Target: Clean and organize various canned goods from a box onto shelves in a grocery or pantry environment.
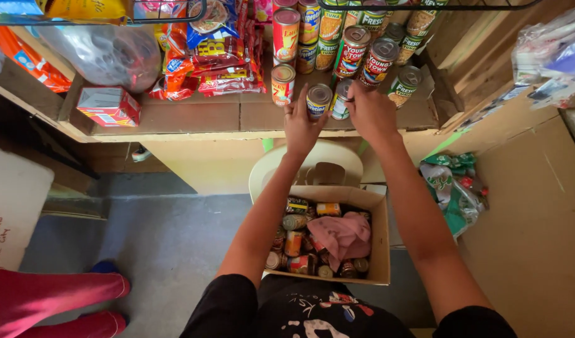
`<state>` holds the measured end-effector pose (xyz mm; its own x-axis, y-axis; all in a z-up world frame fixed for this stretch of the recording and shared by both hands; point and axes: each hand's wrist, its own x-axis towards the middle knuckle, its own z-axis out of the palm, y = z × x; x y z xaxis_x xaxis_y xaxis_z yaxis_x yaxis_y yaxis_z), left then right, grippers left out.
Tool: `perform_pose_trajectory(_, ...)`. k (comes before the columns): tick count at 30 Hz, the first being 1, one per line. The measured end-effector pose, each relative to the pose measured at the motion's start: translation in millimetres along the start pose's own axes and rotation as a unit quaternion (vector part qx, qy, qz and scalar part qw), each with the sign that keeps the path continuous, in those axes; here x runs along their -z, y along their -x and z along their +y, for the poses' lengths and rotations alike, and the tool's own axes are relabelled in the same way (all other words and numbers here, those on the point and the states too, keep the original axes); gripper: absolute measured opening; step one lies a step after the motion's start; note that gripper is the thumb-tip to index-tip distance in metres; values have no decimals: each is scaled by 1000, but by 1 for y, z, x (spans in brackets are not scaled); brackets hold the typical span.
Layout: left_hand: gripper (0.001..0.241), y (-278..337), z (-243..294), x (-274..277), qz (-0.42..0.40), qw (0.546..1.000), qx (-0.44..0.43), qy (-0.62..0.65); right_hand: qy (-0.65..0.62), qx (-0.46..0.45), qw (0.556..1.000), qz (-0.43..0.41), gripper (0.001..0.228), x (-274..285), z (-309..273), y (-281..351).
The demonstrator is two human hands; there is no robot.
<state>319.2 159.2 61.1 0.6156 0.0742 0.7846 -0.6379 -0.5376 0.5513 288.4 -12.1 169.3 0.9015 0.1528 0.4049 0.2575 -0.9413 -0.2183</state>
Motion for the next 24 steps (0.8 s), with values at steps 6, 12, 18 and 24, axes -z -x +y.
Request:
perform_pose_trajectory(6,96,7,-18,3,-169,971,166,45,-95,63,988,104,19,-14,-26,26)
perform_pose_trajectory(12,90,13,-28,-8,-43,997,70,-15,-251,110,956,107,28,-69,-49,51)
perform_pose_trajectory(18,104,25,-25,6,-49,995,87,-3,-237,58,961,131,56,-115,-49,47)
perform_pose_trajectory(24,99,25,-17,14,-38,990,114,74,-229,87,964,102,64,-139,-39,10)
